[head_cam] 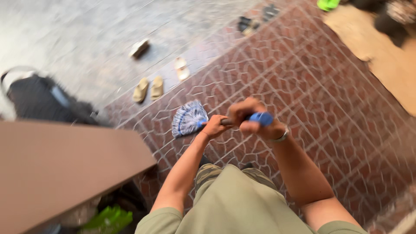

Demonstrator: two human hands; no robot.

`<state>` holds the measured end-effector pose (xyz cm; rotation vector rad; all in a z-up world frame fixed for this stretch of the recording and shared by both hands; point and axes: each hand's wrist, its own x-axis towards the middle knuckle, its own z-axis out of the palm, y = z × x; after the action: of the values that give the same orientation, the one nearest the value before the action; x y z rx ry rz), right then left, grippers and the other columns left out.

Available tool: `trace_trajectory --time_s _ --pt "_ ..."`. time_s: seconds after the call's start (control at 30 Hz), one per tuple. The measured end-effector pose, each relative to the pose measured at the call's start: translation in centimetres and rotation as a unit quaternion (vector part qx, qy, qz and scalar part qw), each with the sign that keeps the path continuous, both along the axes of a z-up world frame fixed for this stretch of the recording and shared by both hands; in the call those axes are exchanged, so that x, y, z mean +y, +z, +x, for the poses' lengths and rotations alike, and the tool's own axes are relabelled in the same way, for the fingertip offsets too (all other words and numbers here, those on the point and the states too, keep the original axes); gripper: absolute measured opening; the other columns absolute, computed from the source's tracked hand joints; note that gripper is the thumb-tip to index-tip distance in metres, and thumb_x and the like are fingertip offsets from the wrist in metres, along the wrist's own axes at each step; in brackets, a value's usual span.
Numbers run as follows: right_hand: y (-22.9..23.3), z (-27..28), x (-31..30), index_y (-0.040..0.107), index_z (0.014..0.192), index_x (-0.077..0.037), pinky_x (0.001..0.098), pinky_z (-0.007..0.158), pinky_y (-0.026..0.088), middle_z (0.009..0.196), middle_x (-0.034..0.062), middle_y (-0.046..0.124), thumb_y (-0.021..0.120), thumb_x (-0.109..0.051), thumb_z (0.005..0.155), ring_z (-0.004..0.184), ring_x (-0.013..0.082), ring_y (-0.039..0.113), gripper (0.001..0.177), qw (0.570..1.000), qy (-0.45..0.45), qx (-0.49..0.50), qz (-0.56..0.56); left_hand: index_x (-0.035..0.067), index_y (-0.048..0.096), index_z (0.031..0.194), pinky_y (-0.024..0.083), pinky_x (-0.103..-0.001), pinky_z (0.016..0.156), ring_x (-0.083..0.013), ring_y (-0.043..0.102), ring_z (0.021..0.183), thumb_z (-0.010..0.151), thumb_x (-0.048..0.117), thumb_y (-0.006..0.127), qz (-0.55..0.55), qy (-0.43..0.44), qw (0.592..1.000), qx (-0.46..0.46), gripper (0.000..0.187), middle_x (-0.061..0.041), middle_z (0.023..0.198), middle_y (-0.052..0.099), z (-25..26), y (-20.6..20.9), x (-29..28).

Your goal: The person mops a tiled floor in an entryway using a mop, moving the tool across the floor and around a shoe rack.

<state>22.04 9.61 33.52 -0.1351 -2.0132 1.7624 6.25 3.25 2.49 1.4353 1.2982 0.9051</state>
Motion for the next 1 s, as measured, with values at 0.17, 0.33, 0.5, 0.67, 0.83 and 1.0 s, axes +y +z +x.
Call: trace_trajectory --time_s 0.17,0.33,0.5,0.67,0.83,1.0 --pt "2.0 14.4 -0.7 0.047 0.073 -0.007 0.0253 0.051 0.027 0.059 -0.0013 0.045 0.065 -0.044 0.092 0.053 0.0069 0.036 0.046 0.971 -0.197 0.010 -0.136 0.002 0.071 0.087 0.044 -0.035 0.057 -0.0124 0.047 0.060 0.092 0.030 0.073 -0.031 -0.112 0.993 -0.032 0.029 -0.007 0.062 0.055 15.5 2.5 2.9" --pt "3.2 28.3 -5.5 0.043 0.073 -0.008 0.0252 0.047 0.024 0.056 -0.0023 0.039 0.065 -0.035 0.096 0.049 0.0055 0.030 0.042 0.919 -0.353 0.033 -0.169 -0.001 0.066 0.080 0.044 -0.036 0.056 -0.0113 0.044 0.062 0.094 0.035 0.073 -0.070 -0.262 0.961 -0.050 0.039 -0.005 0.062 0.050 31.9 3.2 1.8" --pt "5.6 39.1 -11.5 0.045 0.076 -0.007 0.0243 0.044 0.027 0.057 0.0003 0.043 0.065 -0.022 0.096 0.046 0.0048 0.032 0.031 0.841 -0.527 0.078 -0.093 -0.001 0.061 0.075 0.043 -0.036 0.057 -0.0113 0.044 0.062 0.095 0.038 0.073 -0.084 -0.427 0.899 -0.046 0.045 -0.003 0.063 0.050 47.1 5.0 -0.8" --pt "5.8 47.4 -18.3 0.045 0.081 -0.008 0.0239 0.043 0.029 0.061 0.0010 0.041 0.066 -0.013 0.100 0.046 0.0066 0.036 0.029 0.687 -0.713 0.134 0.026 0.003 0.070 0.081 0.049 -0.039 0.061 -0.0193 0.061 0.063 0.088 0.042 0.074 -0.042 -0.578 0.815 -0.008 0.040 -0.009 0.065 0.062 59.7 5.7 -4.4" --pt "4.9 52.3 -23.7 0.038 0.084 -0.011 0.0266 0.042 0.031 0.055 0.0002 0.038 0.061 -0.010 0.107 0.042 0.0074 0.032 0.032 0.542 -0.817 0.170 0.098 0.006 0.074 0.086 0.055 -0.042 0.073 -0.0305 0.071 0.083 0.084 0.043 0.077 0.104 -0.680 0.726 0.019 0.038 -0.017 0.086 0.073 68.8 4.6 -5.8" --pt "3.9 56.4 -25.0 0.037 0.084 -0.009 0.0291 0.040 0.032 0.057 0.0037 0.040 0.049 -0.008 0.104 0.039 0.0081 0.029 0.024 0.422 -0.873 0.162 0.185 0.014 0.075 0.093 0.057 -0.042 0.083 -0.0275 0.073 0.090 0.089 0.043 0.072 0.161 -0.785 0.585 0.121 0.030 -0.013 0.092 0.075 77.7 5.9 -2.6"
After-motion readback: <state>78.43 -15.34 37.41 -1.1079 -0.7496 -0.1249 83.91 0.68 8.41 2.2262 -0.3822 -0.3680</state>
